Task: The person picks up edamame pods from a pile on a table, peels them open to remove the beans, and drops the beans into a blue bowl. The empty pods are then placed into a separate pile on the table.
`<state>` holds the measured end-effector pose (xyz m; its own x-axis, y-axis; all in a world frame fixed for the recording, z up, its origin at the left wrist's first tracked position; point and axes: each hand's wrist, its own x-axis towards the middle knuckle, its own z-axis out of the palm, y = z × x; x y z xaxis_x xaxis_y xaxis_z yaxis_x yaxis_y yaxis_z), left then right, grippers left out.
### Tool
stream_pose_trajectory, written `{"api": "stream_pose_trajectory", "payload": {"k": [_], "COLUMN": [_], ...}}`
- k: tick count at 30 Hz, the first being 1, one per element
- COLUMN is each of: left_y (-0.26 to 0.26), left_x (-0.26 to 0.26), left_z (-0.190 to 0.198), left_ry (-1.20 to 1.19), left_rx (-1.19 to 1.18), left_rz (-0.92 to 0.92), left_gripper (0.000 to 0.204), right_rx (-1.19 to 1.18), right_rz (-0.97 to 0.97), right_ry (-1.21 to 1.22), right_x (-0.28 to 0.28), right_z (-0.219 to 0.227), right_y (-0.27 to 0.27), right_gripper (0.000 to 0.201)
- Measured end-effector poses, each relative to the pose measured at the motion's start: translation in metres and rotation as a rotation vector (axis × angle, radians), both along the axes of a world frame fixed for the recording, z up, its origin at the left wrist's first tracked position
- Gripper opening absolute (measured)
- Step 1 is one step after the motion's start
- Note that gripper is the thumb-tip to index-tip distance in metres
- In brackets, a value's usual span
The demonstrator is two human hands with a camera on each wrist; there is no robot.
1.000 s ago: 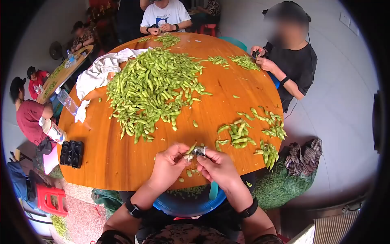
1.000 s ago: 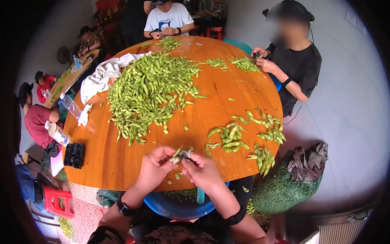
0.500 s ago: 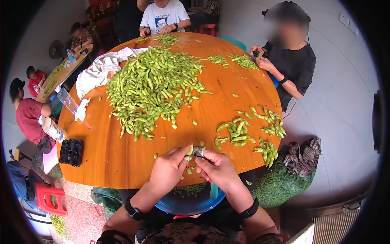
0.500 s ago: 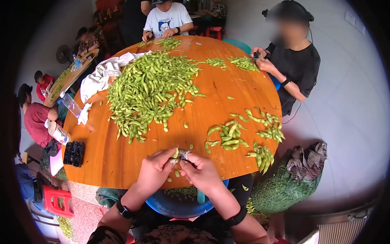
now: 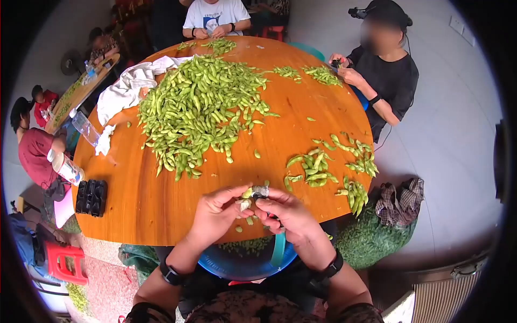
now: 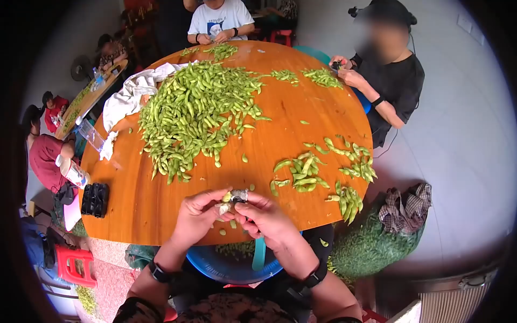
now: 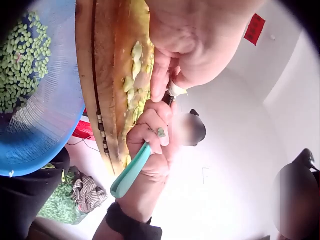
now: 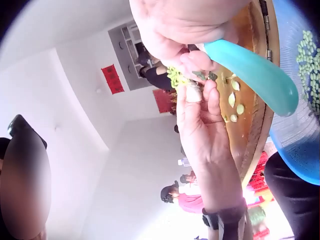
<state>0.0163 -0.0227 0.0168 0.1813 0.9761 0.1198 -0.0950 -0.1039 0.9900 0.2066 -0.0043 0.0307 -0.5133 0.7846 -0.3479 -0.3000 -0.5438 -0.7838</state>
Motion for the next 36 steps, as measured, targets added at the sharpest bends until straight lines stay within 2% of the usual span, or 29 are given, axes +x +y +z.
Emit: {"api": "stream_pose_trajectory", "payload": {"k": [1,3,5,7,8,10,12,15,19,20,22,23,24,25,29,31,32,33,34,36], "left_y": [0.002,0.006,0.007,0.004,0.003,0.003,0.004,0.004,-0.002,-0.003,-0.001,0.000,0.002,0.003,0.012,0.014,0.017,0.020,0.021,0.023], "left_x": [-0.005,-0.014,-0.016,-0.007,-0.005,-0.002,-0.004,-0.003,0.001,0.000,-0.002,-0.003,-0.005,-0.007,-0.014,-0.017,-0.019,-0.022,-0.024,-0.022], "left_z": [0.001,-0.001,-0.005,-0.003,-0.002,0.001,0.001,0.000,0.001,-0.001,-0.006,-0.007,-0.008,-0.009,-0.017,-0.016,-0.017,-0.017,-0.017,-0.014], "left_ry": [0.000,-0.088,-0.096,0.183,0.182,0.553,0.597,0.681,0.726,0.727,0.705,0.704,0.538,0.371,0.179,-0.063,-0.065,-0.138,-0.212,-0.252], "left_rx": [-0.004,-0.200,-0.196,0.067,0.063,0.347,0.349,0.387,0.379,0.378,0.430,0.430,0.324,0.219,0.109,-0.176,-0.172,-0.268,-0.364,-0.411], "left_rz": [0.000,-0.091,-0.109,0.008,0.012,0.136,0.139,0.164,0.197,0.197,0.173,0.173,0.099,0.024,-0.061,-0.098,-0.100,-0.116,-0.132,-0.116], "left_gripper": [0.034,0.034,0.033,0.036,0.036,0.044,0.047,0.051,0.050,0.050,0.045,0.045,0.042,0.039,0.035,0.031,0.031,0.031,0.030,0.031], "right_rx": [-0.029,-0.047,-0.070,0.007,0.083,0.153,0.265,0.293,0.384,0.430,0.476,0.330,0.184,0.184,0.054,0.029,-0.007,-0.043,-0.040,-0.041], "right_rz": [0.025,0.023,0.030,-0.028,-0.081,-0.065,-0.027,-0.035,-0.023,-0.072,-0.121,-0.087,-0.053,-0.055,-0.026,-0.014,0.032,0.077,0.075,0.096], "right_ry": [0.026,0.030,0.018,-0.049,-0.116,-0.167,-0.221,-0.337,-0.381,-0.336,-0.292,-0.200,-0.109,-0.110,-0.082,-0.064,-0.045,-0.025,-0.027,-0.057], "right_x": [0.000,-0.002,-0.005,-0.009,-0.012,-0.017,-0.017,-0.022,-0.023,-0.026,-0.024,-0.020,-0.017,-0.016,-0.011,-0.008,-0.006,-0.005,-0.004,-0.004], "right_z": [0.000,0.001,0.001,0.001,0.002,0.006,0.008,0.012,-0.006,-0.010,-0.013,-0.013,-0.012,-0.010,-0.010,-0.010,-0.008,-0.006,-0.007,-0.008], "right_y": [0.001,0.002,0.003,0.003,0.002,-0.001,-0.002,-0.009,-0.008,-0.008,-0.005,-0.001,0.001,0.002,0.006,0.010,0.012,0.015,0.017,0.023], "right_gripper": [0.018,0.017,0.015,0.014,0.013,0.014,0.016,0.018,0.019,0.018,0.017,0.016,0.015,0.015,0.013,0.014,0.014,0.013,0.013,0.012]}}
